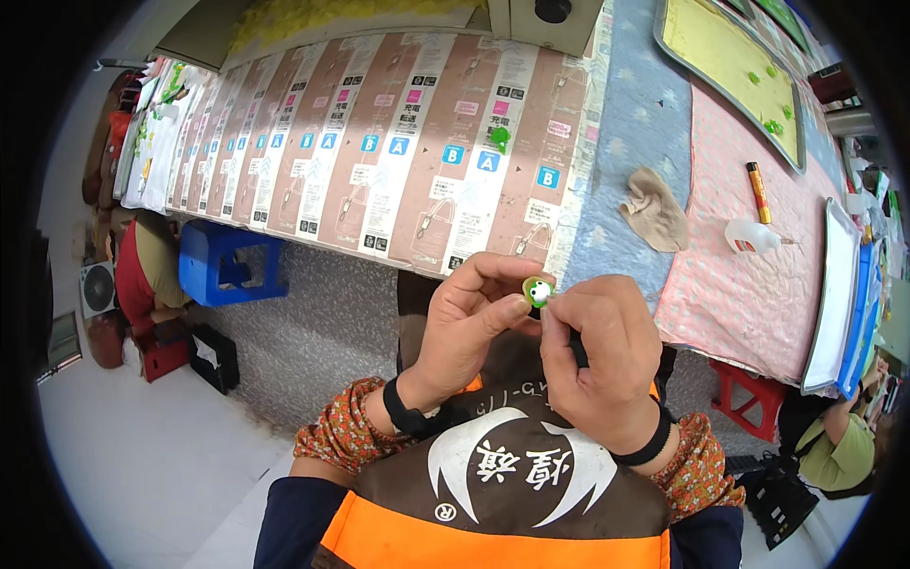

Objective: Applying adhesive and assembling small plastic components at a factory workbench.

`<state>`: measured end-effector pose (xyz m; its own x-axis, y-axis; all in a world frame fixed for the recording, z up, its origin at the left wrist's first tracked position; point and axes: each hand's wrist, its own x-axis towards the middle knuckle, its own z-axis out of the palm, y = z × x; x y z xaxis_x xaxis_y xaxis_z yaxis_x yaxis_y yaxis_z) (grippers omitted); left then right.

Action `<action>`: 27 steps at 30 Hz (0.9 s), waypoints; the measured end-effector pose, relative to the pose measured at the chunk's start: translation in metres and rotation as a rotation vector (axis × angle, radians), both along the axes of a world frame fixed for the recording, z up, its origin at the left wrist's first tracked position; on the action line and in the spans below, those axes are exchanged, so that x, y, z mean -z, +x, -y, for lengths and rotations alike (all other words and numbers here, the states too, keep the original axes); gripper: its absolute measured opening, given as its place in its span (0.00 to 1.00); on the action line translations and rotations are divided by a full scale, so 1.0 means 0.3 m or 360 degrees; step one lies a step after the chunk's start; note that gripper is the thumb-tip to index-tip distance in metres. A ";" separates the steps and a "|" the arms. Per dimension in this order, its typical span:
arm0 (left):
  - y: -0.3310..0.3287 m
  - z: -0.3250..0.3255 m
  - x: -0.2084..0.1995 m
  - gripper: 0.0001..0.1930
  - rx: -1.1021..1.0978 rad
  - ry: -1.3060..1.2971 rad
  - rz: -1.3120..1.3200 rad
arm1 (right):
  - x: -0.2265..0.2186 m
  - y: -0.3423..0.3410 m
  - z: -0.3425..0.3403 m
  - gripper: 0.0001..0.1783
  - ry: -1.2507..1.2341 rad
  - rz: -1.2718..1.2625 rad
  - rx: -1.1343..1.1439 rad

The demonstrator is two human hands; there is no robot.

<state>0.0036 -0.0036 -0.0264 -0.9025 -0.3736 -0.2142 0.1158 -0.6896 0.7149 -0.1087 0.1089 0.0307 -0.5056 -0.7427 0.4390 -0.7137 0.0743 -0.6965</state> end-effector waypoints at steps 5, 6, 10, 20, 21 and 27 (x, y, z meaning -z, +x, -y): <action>0.003 0.008 0.000 0.15 0.0002 -0.0050 -0.0040 | 0.001 0.003 0.006 0.14 0.0041 -0.0025 -0.0013; 0.003 0.009 0.000 0.16 -0.0004 -0.0053 -0.0056 | 0.000 0.005 0.008 0.14 0.0041 -0.0024 -0.0018; 0.005 0.013 0.004 0.16 -0.0040 -0.0081 -0.0097 | 0.000 0.009 0.010 0.14 0.0041 -0.0006 -0.0019; 0.010 0.012 0.014 0.14 -0.0043 -0.0166 -0.0112 | -0.001 0.009 0.007 0.13 0.0062 0.0029 -0.0028; 0.010 0.013 0.012 0.13 -0.0046 -0.0188 -0.0112 | -0.002 0.008 0.006 0.13 0.0063 0.0029 -0.0029; 0.014 0.024 -0.003 0.13 -0.0049 -0.0386 -0.0102 | -0.004 0.009 0.002 0.12 0.0072 0.0102 -0.0016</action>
<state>0.0077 -0.0107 -0.0256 -0.8987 -0.4347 -0.0577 0.1844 -0.4940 0.8497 -0.1060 0.1084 0.0320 -0.5243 -0.7661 0.3717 -0.6685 0.0998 -0.7370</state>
